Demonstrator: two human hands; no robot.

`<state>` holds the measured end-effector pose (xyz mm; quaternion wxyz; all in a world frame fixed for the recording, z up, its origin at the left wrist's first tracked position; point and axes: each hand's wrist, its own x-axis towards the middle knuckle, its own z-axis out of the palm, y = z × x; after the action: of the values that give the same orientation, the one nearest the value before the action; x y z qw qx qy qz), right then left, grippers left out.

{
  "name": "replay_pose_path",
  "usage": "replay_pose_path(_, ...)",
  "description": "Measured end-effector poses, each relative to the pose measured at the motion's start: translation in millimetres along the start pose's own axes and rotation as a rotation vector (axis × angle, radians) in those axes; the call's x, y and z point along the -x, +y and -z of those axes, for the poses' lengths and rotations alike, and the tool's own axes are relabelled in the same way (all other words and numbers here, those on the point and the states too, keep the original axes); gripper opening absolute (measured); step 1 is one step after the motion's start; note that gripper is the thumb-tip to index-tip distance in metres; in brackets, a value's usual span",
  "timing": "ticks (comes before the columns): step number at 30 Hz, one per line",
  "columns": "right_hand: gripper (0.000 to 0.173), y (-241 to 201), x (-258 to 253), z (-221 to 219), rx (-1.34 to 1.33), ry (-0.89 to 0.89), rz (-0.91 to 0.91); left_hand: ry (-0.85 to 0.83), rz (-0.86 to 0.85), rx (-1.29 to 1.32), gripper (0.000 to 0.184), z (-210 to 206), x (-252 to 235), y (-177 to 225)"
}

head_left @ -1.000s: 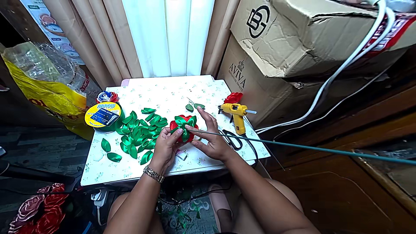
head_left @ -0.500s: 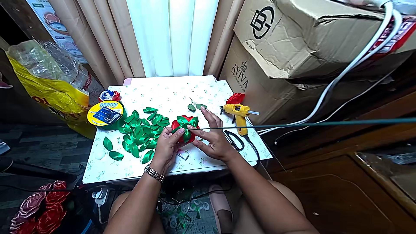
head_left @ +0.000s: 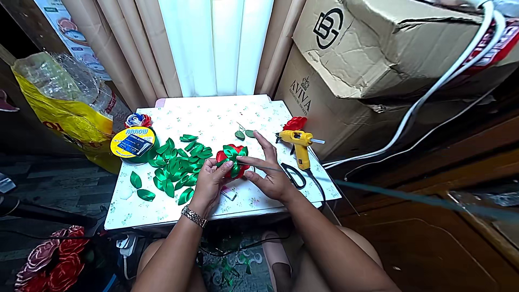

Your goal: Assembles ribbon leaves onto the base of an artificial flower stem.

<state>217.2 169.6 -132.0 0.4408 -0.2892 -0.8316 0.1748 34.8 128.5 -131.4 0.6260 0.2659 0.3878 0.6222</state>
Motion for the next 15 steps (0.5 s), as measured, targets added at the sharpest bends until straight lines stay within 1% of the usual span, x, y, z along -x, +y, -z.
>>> replay_pose_path(3, 0.045, -1.8, -1.1, 1.0, -0.026, 0.003, 0.012, -0.021, -0.004, -0.003, 0.018, -0.1, 1.0, -0.3)
replay_pose_path(7, 0.044, 7.6, 2.3, -0.1, 0.108, 0.003, 0.093, -0.019, -0.001, -0.032, 0.02, 2.1, 0.8, -0.5)
replay_pose_path(9, 0.044, 7.2, 3.0, -1.5, 0.084, -0.006, 0.066, -0.016, -0.004, -0.043, 0.021, 2.5, 0.2, -0.3)
replay_pose_path(12, 0.043, -1.2, 1.4, -1.7, -0.092, -0.023, -0.058, -0.007, -0.011, -0.022, 0.019, 1.9, 0.8, 1.4)
replay_pose_path(13, 0.042, -3.6, 0.1, -0.6, -0.13, -0.011, -0.071, 0.001, -0.013, -0.008, 0.019, 1.2, 0.9, 2.3)
replay_pose_path(15, 0.045, -4.7, -1.3, 1.7, -0.114, 0.015, -0.056, 0.016, -0.009, 0.023, 0.018, 0.7, 0.5, 3.1)
